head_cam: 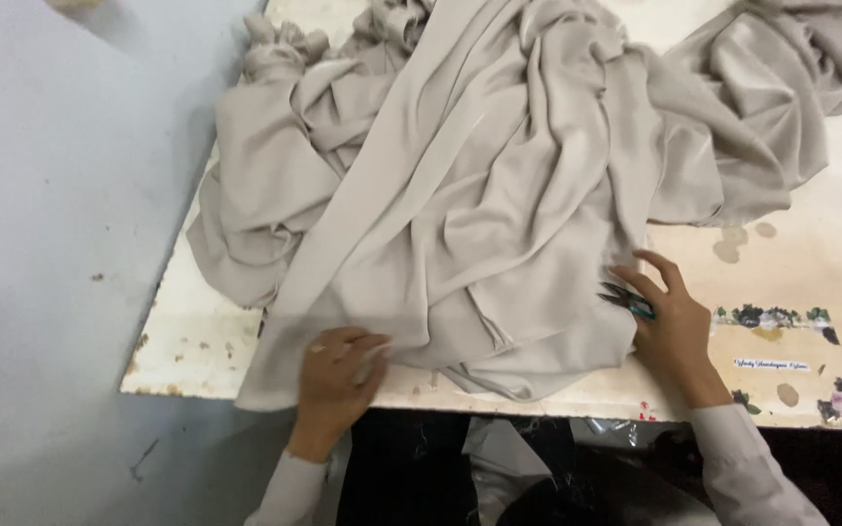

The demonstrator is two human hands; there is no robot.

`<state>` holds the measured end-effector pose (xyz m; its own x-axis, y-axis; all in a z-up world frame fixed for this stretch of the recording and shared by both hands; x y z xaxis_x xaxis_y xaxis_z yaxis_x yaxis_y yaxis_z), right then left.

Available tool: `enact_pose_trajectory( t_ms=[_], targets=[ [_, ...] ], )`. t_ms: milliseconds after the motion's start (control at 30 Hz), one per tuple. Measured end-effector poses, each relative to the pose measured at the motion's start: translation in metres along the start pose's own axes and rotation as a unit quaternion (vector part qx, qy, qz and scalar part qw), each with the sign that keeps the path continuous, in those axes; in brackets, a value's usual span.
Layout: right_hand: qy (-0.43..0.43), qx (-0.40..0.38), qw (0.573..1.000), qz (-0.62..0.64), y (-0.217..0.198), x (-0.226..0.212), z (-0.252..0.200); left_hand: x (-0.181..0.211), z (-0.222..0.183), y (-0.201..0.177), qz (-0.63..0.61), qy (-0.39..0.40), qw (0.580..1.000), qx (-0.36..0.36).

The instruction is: Trimming loose threads from a beige garment using thread snips on a work table.

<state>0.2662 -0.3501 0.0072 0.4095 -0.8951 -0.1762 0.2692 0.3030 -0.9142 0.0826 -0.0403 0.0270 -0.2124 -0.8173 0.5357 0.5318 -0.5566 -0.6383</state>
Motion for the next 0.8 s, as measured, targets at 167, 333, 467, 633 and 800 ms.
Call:
enact_pose_trajectory(
  t_ms=[167, 333, 467, 633, 800],
  targets=[
    [-0.092, 0.146, 0.980, -0.100, -0.025, -0.031, -0.006, 0.088, 0.021, 0.031, -0.123, 0.165, 0.978, -0.019],
    [0.006, 0.127, 0.985, 0.113, -0.017, -0.040, -0.040, 0.100, 0.034, 0.060, -0.210, 0.112, 0.971, -0.024],
    [0.135, -0.035, 0.962, 0.235, 0.003, -0.074, -0.056, 0.085, 0.042, 0.068, -0.301, 0.036, 0.953, -0.007],
    [0.190, -0.122, 0.952, 0.205, 0.013, -0.089, -0.054, 0.076, 0.022, 0.086, -0.486, -0.139, 0.858, -0.088],
    [0.176, -0.072, 0.905, 0.381, 0.024, -0.097, -0.046, 0.087, 0.007, 0.092, -0.529, -0.210, 0.798, -0.196]
  ],
)
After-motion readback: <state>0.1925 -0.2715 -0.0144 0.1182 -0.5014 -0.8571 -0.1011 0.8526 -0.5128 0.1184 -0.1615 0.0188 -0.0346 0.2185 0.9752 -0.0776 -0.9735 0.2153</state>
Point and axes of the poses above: each hand's wrist, its own z-axis towards the middle knuckle, its own y-axis out of the palm, x = y × z, the point moved 10 cm from there along z, towards the middle knuckle, and after that the axes turned 15 degrees about -z, right-handed, at the moved point
